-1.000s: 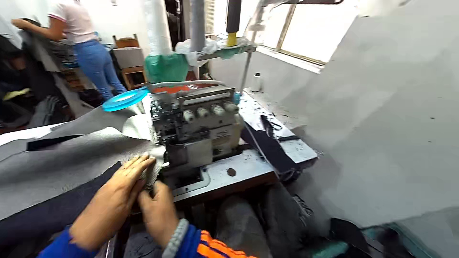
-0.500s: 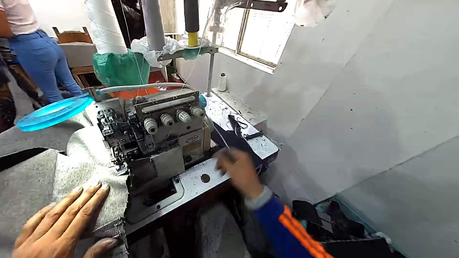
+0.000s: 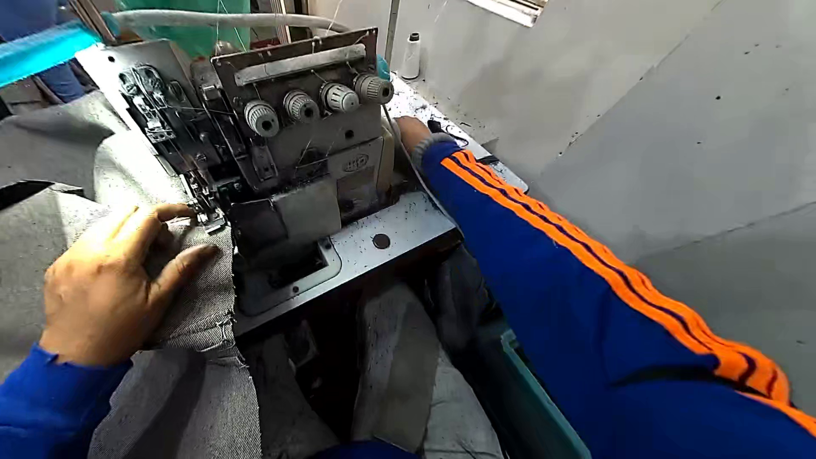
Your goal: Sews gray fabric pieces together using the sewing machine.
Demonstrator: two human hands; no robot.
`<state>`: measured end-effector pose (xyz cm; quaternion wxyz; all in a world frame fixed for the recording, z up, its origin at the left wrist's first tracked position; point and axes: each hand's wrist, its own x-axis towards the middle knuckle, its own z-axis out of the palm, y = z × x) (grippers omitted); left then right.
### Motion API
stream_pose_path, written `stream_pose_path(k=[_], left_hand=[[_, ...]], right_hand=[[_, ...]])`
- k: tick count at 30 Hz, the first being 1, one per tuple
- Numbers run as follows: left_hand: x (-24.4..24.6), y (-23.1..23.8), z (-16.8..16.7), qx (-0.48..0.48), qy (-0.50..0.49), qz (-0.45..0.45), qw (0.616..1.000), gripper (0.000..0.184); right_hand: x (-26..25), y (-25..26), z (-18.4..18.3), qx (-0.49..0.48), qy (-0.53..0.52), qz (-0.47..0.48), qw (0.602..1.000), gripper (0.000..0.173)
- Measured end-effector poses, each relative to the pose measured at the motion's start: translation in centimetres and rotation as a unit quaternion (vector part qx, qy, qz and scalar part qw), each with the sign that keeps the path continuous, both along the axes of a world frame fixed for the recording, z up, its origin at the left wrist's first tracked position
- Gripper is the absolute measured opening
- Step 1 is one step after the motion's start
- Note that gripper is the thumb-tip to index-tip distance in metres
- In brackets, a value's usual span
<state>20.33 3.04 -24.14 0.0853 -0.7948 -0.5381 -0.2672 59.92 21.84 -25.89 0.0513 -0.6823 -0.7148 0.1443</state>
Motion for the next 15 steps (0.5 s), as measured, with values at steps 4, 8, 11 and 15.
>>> stream_pose_path(k=[4,8,11,15], left_hand=[[1.3,-0.7,0.9,0.022,0.012,0.003,1.0,0.072],[1.7,-0.8,1.1,0.037,0.016,0.009,0.999,0.069],[1.6,-0.8,0.9,0.045,0.01,0.011,0.999,0.065],[1.9,-0.6,1.1,0.05,0.007,0.003,0.999,0.063]], right_hand=[[0.3,-0.8,-0.2,0.024,0.047,-0.015,0.998,0.027],[-0.3,-1.3,-0.4,0.054,0.042,-0.034,0.997,0.026],[-0.1,-1.3,-1.0,0.085,0.048,-0.035,0.995,0.026],[2.8,-1.5,-0.2,0.195,0.175,-0.013,0.965,0.034]])
